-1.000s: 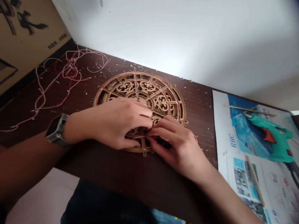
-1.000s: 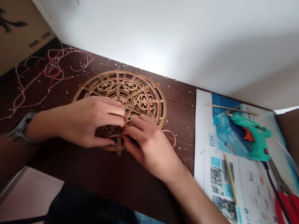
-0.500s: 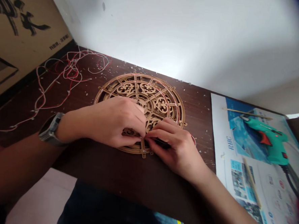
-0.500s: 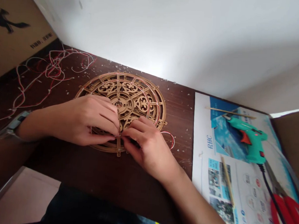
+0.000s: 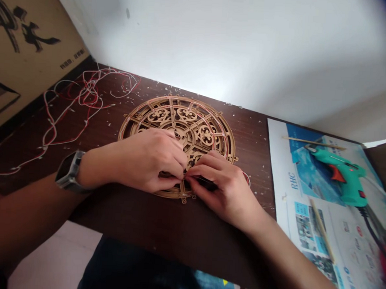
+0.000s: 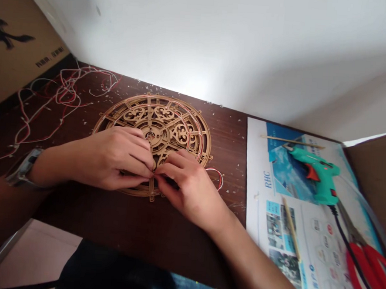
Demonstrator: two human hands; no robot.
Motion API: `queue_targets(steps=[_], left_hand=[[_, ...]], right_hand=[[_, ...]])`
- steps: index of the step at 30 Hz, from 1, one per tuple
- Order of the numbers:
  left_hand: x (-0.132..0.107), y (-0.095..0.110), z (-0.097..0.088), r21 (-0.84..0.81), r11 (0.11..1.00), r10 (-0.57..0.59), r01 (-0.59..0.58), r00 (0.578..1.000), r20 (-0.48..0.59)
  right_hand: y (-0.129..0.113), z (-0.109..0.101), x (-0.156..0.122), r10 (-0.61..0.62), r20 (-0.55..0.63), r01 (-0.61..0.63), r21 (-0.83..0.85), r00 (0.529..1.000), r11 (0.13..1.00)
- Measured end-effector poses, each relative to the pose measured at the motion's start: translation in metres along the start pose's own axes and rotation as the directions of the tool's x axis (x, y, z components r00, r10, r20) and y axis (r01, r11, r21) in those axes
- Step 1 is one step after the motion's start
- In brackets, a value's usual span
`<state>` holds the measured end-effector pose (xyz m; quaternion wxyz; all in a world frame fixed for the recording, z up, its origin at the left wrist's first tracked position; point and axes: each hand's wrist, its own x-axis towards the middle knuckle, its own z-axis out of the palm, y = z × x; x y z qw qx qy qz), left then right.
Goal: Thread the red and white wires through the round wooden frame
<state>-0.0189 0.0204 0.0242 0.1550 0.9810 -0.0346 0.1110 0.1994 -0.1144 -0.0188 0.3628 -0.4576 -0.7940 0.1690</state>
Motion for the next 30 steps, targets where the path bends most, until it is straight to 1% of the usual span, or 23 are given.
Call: queue_targets(steps=[3,6,11,22,30], left_hand=[[-0.0017,-0.0011,-0.0005,-0.053,0.998,-0.037,0.037,0.999,0.018],[-0.0029,-0.0038,-0.0014,-0.136,0.988,-0.073,0.074,0.997,0.015],[-0.0025,-0.0068,-0.0017,-0.211,0.975,-0.071,0.070,0.997,0.004],[-0.0035,-0.0068,-0.0008,-0.189,0.981,-0.049,0.048,0.999,-0.003],[-0.0028,-0.0061,0.0021,-0.152,0.988,-0.026,0.020,0.999,-0.034]], right_hand=[[-0.0003,-0.0005,-0.0006,0.006,0.006,-0.006,0.001,1.000,1.000],[0.0000,-0.0005,-0.0014,0.001,-0.001,-0.001,0.002,1.000,1.000],[0.0011,0.0000,-0.0027,-0.008,-0.008,0.008,-0.001,1.000,1.000],[0.0018,-0.0014,-0.0034,-0.011,-0.007,0.011,0.010,1.000,1.000],[0.0035,0.0007,-0.0029,-0.019,-0.016,0.019,-0.007,1.000,1.000]])
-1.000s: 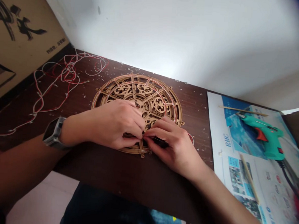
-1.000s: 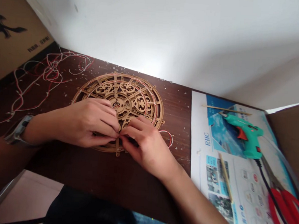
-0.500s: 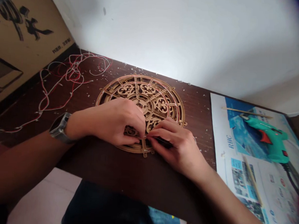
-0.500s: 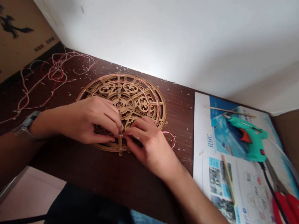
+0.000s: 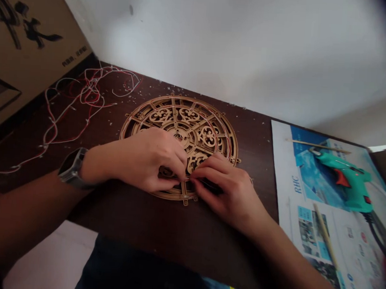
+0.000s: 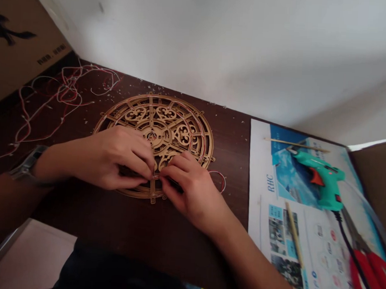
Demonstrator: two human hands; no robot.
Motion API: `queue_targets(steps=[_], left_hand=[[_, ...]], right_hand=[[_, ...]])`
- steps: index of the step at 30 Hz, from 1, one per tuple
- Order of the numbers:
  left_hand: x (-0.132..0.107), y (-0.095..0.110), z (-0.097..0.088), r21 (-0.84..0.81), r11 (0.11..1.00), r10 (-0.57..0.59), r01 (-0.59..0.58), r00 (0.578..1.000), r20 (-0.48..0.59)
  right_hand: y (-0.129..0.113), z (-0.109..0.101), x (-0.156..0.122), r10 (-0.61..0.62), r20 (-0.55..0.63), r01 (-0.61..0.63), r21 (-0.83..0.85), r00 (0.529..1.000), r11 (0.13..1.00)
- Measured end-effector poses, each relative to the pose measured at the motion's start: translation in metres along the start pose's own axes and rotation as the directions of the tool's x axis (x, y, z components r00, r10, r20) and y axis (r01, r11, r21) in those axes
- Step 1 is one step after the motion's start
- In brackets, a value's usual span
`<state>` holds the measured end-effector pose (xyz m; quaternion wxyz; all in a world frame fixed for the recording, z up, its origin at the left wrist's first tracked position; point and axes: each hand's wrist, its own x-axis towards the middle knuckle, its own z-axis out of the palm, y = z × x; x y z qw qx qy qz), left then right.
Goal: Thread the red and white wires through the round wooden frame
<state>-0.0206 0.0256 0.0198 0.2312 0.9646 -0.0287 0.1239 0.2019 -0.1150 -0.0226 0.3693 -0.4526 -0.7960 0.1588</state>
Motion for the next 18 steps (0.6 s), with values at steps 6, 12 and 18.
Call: queue_targets(steps=[6,12,18], left_hand=[[-0.0001,0.0001,0.0014,0.037,0.999,0.007,-0.006,1.000,-0.021],[-0.0020,0.0005,0.0045,0.081,0.997,0.012,-0.010,1.000,-0.018],[-0.0009,0.0015,0.0062,0.082,0.997,-0.006,0.006,1.000,-0.002]], right_hand=[[-0.0028,-0.0025,0.0005,0.016,0.011,-0.016,-0.021,1.000,1.000],[-0.0041,-0.0030,0.0017,0.003,-0.005,-0.003,-0.014,1.000,1.000],[-0.0050,-0.0021,-0.0003,0.023,-0.013,-0.023,0.012,1.000,1.000]])
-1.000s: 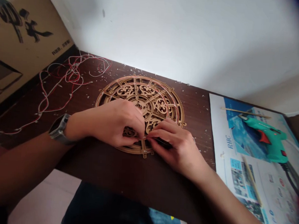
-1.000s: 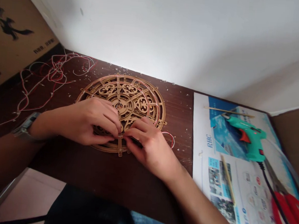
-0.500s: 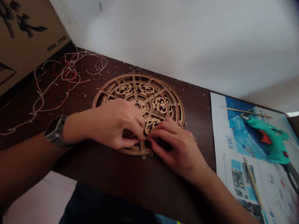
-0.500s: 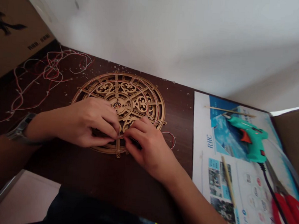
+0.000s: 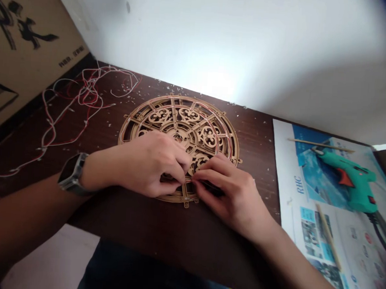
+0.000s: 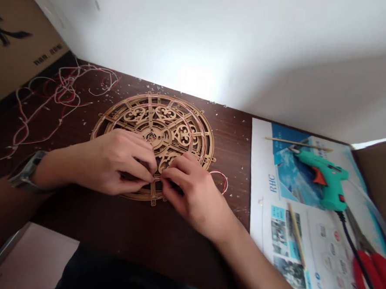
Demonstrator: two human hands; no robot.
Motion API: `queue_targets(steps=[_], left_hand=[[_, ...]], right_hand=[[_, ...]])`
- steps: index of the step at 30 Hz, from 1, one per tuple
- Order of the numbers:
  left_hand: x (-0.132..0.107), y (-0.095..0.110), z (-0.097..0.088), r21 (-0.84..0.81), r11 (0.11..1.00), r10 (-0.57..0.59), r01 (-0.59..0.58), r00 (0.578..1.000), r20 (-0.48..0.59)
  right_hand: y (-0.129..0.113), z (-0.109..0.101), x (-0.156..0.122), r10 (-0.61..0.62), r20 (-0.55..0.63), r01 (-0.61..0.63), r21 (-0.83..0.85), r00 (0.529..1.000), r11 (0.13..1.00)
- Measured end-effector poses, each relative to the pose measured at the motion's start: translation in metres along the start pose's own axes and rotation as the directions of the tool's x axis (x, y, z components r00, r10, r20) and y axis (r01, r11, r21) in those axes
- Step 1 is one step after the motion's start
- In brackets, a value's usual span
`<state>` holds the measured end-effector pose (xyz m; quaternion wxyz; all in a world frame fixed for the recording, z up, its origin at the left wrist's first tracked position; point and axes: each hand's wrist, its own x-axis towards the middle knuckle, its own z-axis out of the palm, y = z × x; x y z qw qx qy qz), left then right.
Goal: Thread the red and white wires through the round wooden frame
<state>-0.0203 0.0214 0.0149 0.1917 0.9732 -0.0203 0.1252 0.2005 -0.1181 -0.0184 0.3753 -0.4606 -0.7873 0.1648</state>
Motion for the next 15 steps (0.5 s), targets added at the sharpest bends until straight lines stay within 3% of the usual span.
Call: queue_targets(steps=[15], left_hand=[[0.0048,0.0000,-0.0033,-0.173,0.978,-0.110,0.114,0.993,0.030]], right_hand=[[0.0009,0.0003,-0.0009,0.022,-0.010,-0.022,0.016,1.000,1.000]])
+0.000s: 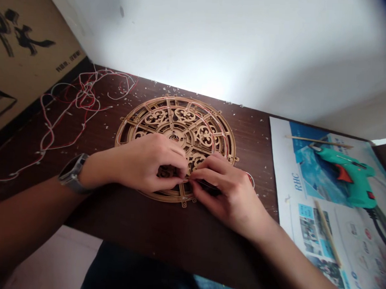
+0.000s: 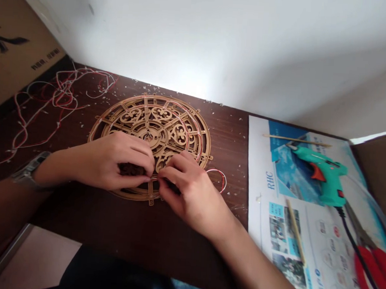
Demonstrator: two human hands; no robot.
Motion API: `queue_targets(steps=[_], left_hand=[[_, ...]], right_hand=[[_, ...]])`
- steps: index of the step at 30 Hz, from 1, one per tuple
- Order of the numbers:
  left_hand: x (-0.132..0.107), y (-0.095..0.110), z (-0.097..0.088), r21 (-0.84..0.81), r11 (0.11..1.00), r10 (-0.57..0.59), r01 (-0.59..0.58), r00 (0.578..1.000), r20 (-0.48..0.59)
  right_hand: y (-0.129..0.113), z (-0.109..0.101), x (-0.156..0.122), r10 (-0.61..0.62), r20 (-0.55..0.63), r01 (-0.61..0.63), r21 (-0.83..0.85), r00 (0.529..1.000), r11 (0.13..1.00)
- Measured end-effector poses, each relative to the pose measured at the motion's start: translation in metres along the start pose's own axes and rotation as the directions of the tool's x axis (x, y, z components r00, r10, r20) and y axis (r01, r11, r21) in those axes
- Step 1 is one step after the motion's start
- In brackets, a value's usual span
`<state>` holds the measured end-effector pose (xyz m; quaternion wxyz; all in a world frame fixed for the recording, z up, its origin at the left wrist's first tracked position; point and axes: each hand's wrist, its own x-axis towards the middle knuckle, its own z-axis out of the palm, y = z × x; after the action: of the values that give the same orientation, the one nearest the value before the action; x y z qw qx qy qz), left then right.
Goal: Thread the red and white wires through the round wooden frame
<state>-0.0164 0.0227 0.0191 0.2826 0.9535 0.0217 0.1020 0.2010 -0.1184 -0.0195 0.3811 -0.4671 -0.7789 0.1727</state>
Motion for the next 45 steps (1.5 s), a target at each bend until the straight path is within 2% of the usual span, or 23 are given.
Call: queue_targets(steps=[20,27,33,39,42,45], left_hand=[[0.000,0.000,0.006,0.107,0.994,0.026,-0.020,0.998,-0.059],[0.006,0.013,0.010,0.318,0.948,0.030,0.000,0.996,-0.090],[0.008,0.017,0.013,0.307,0.951,-0.006,0.031,0.997,-0.083],[0.008,0.021,0.018,0.426,0.905,0.034,0.008,0.995,-0.092],[0.007,0.020,0.016,0.396,0.918,0.017,0.012,0.997,-0.070],[0.004,0.016,0.010,0.255,0.967,-0.002,0.014,0.999,-0.048]], right_hand=[[0.000,0.000,0.001,-0.005,0.009,0.005,0.008,1.000,1.000],[-0.002,-0.001,0.003,0.027,0.038,-0.027,0.018,0.999,0.999],[-0.001,0.000,0.003,0.033,0.038,-0.034,0.034,0.999,0.999],[0.000,0.002,0.001,0.032,0.037,-0.033,0.024,0.999,0.999],[0.000,0.001,0.001,0.040,0.050,-0.042,0.029,0.998,0.999],[0.000,0.000,0.001,0.053,0.048,-0.054,0.023,0.997,0.998]])
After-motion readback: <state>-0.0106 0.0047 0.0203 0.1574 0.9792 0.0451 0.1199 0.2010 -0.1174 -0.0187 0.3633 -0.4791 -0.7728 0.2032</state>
